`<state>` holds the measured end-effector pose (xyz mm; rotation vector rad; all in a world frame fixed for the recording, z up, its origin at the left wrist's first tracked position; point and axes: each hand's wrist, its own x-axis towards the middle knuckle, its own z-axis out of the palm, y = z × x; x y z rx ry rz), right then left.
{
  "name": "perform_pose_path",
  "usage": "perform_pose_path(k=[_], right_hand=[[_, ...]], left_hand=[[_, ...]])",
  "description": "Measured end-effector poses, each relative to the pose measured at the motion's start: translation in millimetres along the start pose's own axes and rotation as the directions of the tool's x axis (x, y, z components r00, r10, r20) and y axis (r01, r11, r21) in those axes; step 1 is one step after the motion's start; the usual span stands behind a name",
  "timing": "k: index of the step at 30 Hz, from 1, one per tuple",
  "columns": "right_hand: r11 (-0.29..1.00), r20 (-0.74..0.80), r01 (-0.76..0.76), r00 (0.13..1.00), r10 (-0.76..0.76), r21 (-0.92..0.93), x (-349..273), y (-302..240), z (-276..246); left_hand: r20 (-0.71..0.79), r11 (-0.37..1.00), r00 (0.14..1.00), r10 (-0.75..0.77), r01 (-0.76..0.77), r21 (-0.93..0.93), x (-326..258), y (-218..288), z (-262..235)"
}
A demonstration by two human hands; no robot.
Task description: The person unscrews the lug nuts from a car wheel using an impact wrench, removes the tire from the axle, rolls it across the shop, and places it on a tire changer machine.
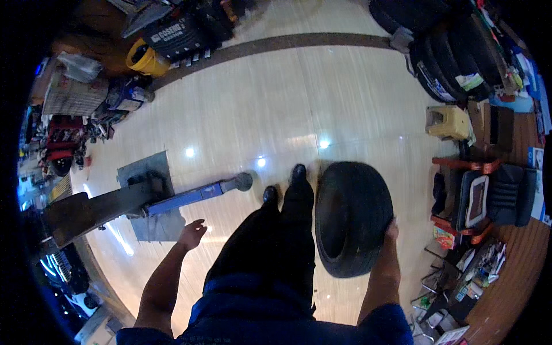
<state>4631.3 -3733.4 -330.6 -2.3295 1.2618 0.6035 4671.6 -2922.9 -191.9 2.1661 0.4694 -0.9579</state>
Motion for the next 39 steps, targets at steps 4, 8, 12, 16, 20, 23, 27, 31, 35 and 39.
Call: perform_pose_path(k=[4, 8, 12, 16, 20, 23, 27, 31, 35, 39], right_hand=[[0.986, 0.073, -0.055, 0.995, 0.067, -0.16, 1, -202, -6], [0.961, 0.165, 0.246, 0.95, -0.266, 0.129, 53, -252, -37], [0.953, 0.392, -0.092, 0.919, -0.029, 0.287, 68, -208, -47], [0.8, 0.347, -0.257, 0.935, 0.066, 0.542, 76, -198, -27], [0.847, 0.399, -0.084, 0.903, -0.158, 0.525, 63, -373, -25], [0.934, 0.192, 0.284, 0.926, -0.326, 0.218, 109, -460, -28], [0.829, 0.259, 0.557, 0.808, -0.529, -0.044, 71, -601, 7], [0.746, 0.334, 0.666, 0.707, -0.623, -0.019, 28, -682, 58], [0.73, 0.532, 0.588, 0.518, -0.67, 0.347, -18, -725, 94], [0.683, 0.633, 0.653, 0.386, -0.671, 0.327, -43, -743, 121]], left_hand=[[0.038, 0.978, 0.998, 0.054, -0.061, 0.199, 9, 46, 19], [0.163, 0.994, 0.982, 0.097, -0.104, 0.036, 59, 153, 49], [0.099, 0.991, 0.987, 0.13, -0.127, -0.039, 67, 211, 42], [0.062, 0.95, 0.997, 0.053, -0.031, -0.31, 92, 165, 61], [0.077, 0.965, 0.997, -0.026, 0.045, -0.257, 91, 138, 88], [0.182, 0.966, 0.983, 0.034, 0.014, -0.257, 132, 196, 108], [0.288, 0.931, 0.941, 0.179, -0.067, -0.359, 184, 239, 137], [0.147, 0.625, 0.978, 0.148, 0.023, -0.781, 231, 281, 143], [-0.217, 0.333, 0.976, -0.017, -0.199, -0.922, 264, 295, 95], [-0.317, 0.245, 0.914, -0.253, -0.257, -0.935, 296, 273, 47]])
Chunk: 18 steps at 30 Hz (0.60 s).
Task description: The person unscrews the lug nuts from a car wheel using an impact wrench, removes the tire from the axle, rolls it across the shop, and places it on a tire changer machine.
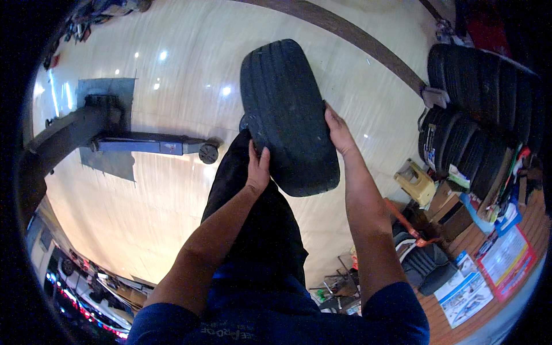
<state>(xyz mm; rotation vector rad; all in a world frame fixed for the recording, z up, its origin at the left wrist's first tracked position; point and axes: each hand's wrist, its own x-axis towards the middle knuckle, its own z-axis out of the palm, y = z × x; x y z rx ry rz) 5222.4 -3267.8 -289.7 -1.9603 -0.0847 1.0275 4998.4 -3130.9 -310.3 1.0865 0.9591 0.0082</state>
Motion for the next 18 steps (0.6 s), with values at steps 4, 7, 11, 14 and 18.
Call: perform_pose_path(k=[4, 7, 11, 14, 18], right_hand=[[0.99, 0.084, 0.061, 0.995, -0.051, -0.124, 6, -17, 17], [0.931, 0.057, 0.015, 0.998, 0.006, -0.366, 17, -22, 26], [0.816, 0.14, 0.141, 0.987, -0.075, -0.56, 48, -101, 55], [0.829, 0.175, 0.198, 0.977, -0.123, -0.523, 84, -153, 60], [0.71, 0.094, 0.477, 0.857, -0.507, -0.519, 108, -272, 33]], left_hand=[[-0.156, 0.999, 0.987, -0.041, 0.042, 0.001, 37, 38, -15], [-0.205, 0.986, 0.977, -0.051, 0.016, -0.166, 57, 53, -26], [-0.482, 0.939, 0.857, 0.181, -0.006, 0.343, 65, 59, -25], [-0.376, 0.671, 0.824, 0.423, -0.007, 0.742, 65, 127, 27], [-0.427, 0.553, 0.776, 0.464, 0.124, 0.824, 102, 181, 57]])
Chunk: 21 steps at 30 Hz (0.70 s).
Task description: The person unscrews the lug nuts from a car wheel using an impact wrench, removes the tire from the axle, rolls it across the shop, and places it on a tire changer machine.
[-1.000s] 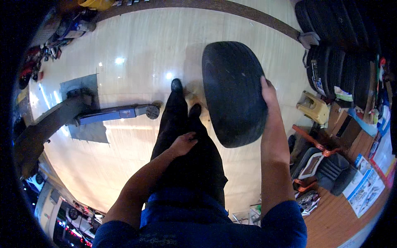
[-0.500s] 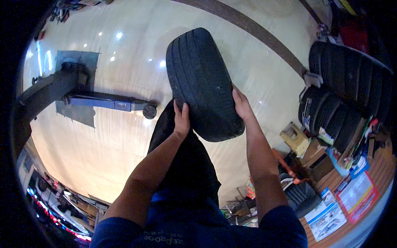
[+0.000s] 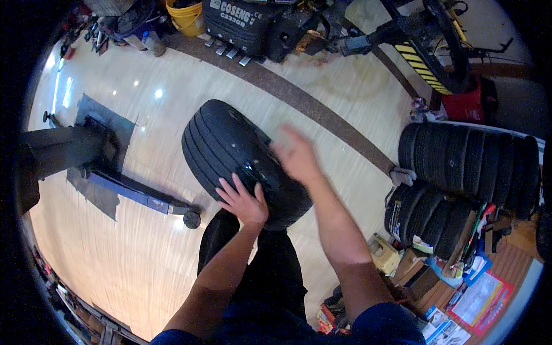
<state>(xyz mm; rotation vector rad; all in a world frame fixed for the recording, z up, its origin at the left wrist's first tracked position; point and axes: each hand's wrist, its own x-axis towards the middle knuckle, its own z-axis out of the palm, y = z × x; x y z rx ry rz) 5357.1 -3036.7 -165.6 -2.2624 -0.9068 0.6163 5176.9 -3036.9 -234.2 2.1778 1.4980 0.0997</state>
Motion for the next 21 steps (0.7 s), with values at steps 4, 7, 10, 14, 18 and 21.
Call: perform_pose_path(k=[4, 7, 10, 14, 18, 21], right_hand=[[0.98, -0.72, 0.081, 0.668, -0.188, -0.181, 66, 0, -201], [0.729, -0.665, -0.027, 0.434, -0.608, -0.684, 128, 47, -326], [0.703, -0.545, -0.144, 0.743, -0.389, -0.697, 161, 96, -351], [0.623, -0.464, -0.08, 0.742, -0.484, -0.778, 160, 124, -352], [0.553, -0.422, -0.018, 0.668, -0.613, -0.833, 159, 186, -400], [0.397, -0.311, -0.072, 0.752, -0.581, -0.915, 151, 235, -444]], left_hand=[[-0.146, 0.983, 0.983, -0.108, 0.127, 0.133, 72, 23, -4], [-0.196, 0.981, 0.976, -0.095, 0.125, 0.148, 126, 54, 0], [-0.241, 0.97, 0.969, -0.057, 0.111, 0.216, 171, 68, 6], [-0.224, 0.943, 0.97, -0.091, 0.157, 0.295, 207, 65, 4], [-0.216, 0.926, 0.972, -0.094, 0.165, 0.339, 222, 50, 5], [-0.236, 0.948, 0.971, -0.037, 0.108, 0.298, 223, 19, 6]])
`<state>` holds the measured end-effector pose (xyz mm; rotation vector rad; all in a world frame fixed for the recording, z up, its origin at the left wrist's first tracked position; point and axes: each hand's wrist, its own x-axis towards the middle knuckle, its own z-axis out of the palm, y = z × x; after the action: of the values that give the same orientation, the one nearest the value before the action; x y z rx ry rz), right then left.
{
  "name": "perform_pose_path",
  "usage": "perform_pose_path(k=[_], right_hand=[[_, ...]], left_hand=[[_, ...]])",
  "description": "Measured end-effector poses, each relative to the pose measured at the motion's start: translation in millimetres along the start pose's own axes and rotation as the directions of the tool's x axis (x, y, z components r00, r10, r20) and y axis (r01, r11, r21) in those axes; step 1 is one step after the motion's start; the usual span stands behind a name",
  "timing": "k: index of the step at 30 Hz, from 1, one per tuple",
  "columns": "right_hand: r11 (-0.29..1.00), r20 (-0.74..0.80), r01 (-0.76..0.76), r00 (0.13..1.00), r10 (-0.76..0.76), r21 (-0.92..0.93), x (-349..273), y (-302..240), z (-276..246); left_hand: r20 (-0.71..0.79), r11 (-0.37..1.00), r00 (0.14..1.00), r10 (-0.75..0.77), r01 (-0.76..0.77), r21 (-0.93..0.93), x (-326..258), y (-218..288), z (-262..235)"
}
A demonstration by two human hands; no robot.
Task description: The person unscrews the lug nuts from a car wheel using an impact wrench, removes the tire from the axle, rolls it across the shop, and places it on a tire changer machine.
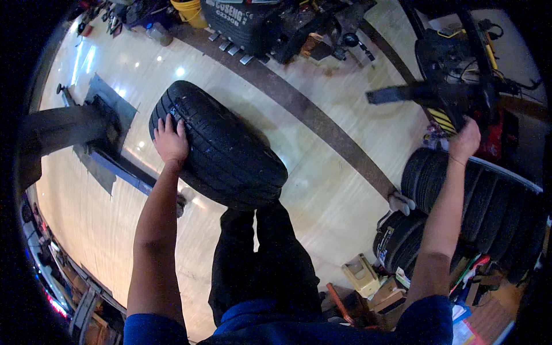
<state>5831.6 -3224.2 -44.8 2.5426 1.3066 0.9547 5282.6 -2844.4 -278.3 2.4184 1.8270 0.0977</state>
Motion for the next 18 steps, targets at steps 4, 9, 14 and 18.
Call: perform_pose_path(k=[4, 9, 14, 18], right_hand=[[0.974, -0.083, -0.135, 0.985, 0.152, 0.182, -45, 107, 41], [0.696, 0.023, -0.658, 0.731, 0.682, 0.288, -82, 130, 47], [0.634, -0.014, -0.674, 0.681, 0.732, 0.38, -146, 42, 71], [0.971, 0.625, 0.085, 0.777, 0.077, -0.225, -270, -162, 117]], left_hand=[[-0.068, 0.989, 0.993, 0.098, -0.104, -0.103, 10, -14, 13], [-0.072, 0.97, 0.987, 0.144, -0.156, -0.189, 47, -49, 11], [-0.018, 0.949, 0.956, -0.293, 0.289, -0.125, 40, -20, -13], [0.044, 0.842, 0.912, -0.407, 0.393, -0.369, -22, 37, -16]])
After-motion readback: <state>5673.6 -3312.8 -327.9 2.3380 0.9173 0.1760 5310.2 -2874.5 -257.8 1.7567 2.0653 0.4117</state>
